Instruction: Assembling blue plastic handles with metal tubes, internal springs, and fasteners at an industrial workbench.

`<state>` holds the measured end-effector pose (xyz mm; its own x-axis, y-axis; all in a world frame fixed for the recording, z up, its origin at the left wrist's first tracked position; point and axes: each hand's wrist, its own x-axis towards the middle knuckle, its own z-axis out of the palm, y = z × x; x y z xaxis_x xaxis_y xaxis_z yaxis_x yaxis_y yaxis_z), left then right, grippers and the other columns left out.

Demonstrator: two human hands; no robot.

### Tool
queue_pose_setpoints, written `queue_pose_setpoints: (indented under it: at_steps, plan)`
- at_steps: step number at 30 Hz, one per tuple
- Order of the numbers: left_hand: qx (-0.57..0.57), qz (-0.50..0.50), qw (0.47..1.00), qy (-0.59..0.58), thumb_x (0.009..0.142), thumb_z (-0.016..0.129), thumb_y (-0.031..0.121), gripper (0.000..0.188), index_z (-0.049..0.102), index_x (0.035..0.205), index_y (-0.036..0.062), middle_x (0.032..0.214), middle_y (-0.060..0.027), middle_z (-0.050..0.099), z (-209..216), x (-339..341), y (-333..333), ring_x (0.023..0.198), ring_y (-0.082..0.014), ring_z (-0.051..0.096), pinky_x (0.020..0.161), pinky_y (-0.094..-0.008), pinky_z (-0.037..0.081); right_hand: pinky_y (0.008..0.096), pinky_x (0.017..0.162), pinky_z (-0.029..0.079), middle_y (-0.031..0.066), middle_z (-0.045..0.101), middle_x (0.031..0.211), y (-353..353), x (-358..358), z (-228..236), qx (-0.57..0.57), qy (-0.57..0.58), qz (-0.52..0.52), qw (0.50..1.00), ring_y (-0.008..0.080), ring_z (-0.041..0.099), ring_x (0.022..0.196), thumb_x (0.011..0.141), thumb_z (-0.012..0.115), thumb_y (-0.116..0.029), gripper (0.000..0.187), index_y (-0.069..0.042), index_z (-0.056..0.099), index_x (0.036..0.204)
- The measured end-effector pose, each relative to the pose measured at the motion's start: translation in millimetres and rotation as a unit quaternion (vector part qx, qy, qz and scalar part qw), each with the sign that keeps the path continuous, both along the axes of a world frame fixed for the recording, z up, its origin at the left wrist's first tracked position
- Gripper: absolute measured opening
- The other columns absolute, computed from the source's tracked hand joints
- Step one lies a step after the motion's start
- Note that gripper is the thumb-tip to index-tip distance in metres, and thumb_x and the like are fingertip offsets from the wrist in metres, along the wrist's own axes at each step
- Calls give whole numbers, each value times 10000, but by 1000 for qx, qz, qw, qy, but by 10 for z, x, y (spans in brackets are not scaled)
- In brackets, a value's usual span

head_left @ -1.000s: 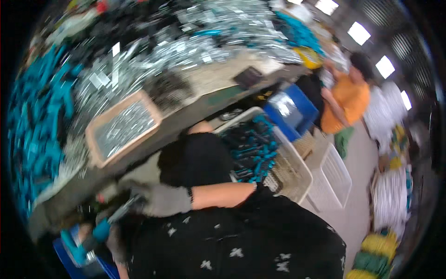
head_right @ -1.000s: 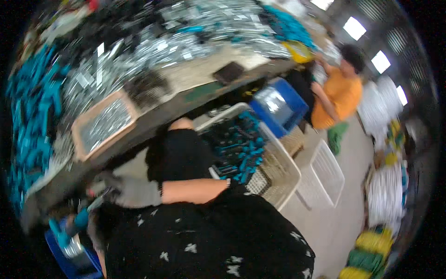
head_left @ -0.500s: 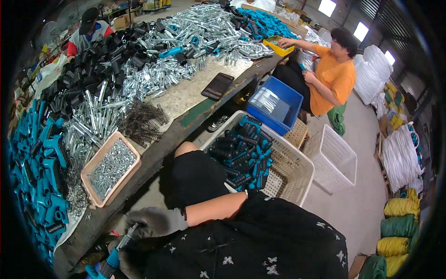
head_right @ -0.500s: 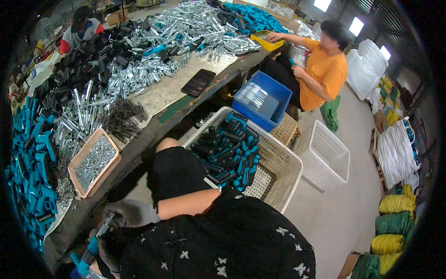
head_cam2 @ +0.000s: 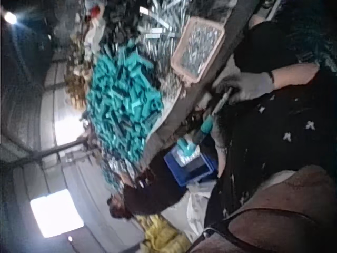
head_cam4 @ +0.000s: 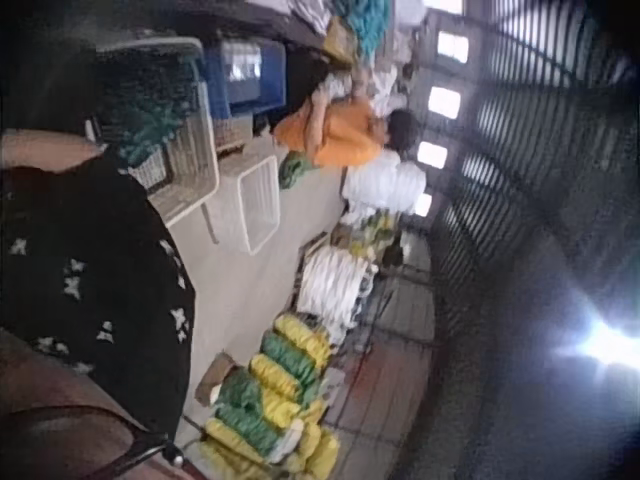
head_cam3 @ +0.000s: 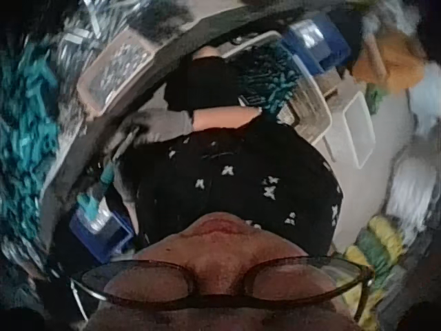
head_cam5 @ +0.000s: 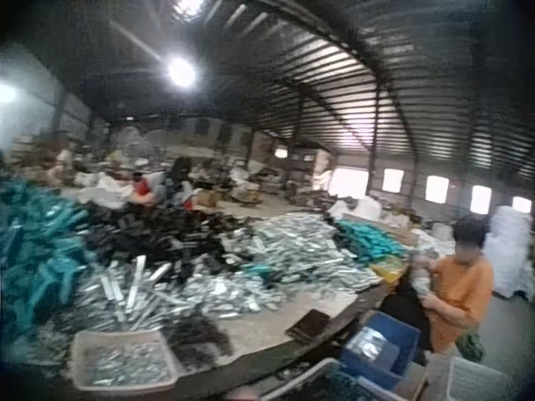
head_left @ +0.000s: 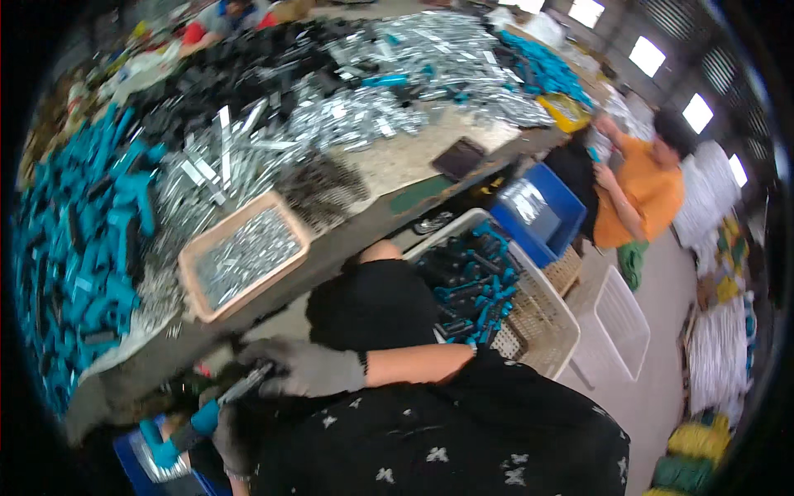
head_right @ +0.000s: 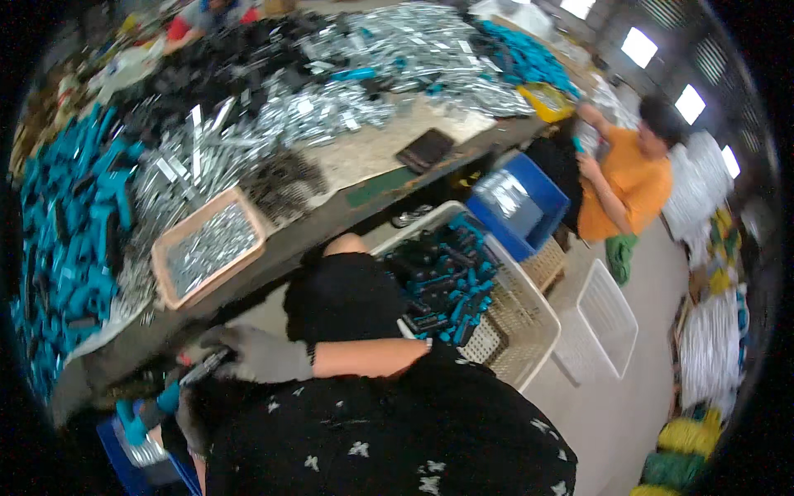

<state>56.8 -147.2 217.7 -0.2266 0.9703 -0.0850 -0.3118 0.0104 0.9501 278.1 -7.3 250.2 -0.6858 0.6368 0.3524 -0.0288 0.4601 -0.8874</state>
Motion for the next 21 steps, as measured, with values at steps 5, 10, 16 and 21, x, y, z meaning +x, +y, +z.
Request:
queue_pose_setpoints:
  at_steps: [5, 10, 16, 21]
  plan:
    - [-36, 15, 995, -89, 931, 592, 133, 313, 518, 1217, 29, 1133, -122, 647, 346, 329, 111, 1029, -217, 643, 941, -375, 525, 388, 807, 513, 155, 684, 1028, 55, 91, 184, -83, -87, 6, 993, 276, 663, 932, 920, 681, -278, 281, -42, 696, 1072]
    - [-26, 21, 993, -112, 902, 649, 116, 332, 535, 1199, 21, 1152, -126, 651, 372, 321, 143, 1036, -210, 644, 927, -379, 532, 336, 870, 500, 118, 609, 958, 182, 194, -14, -107, -129, 81, 983, 207, 609, 880, 845, 765, -111, 278, -19, 639, 1075]
    - [-33, 20, 993, -115, 900, 663, 98, 301, 551, 1165, 11, 1130, -139, 670, 476, 356, 128, 1016, -198, 657, 891, -357, 548, 353, 901, 488, 104, 593, 811, 151, 112, 57, -58, -94, 77, 991, 195, 605, 827, 935, 642, -131, 133, -4, 657, 970]
    - [4, 13, 994, -109, 906, 636, 66, 256, 564, 1142, -2, 1103, -148, 684, 437, 328, 132, 956, -194, 677, 863, -345, 564, 425, 959, 486, 93, 614, 731, 120, -13, 167, 103, -54, 28, 993, 194, 638, 804, 951, 642, -243, 240, -4, 665, 935]
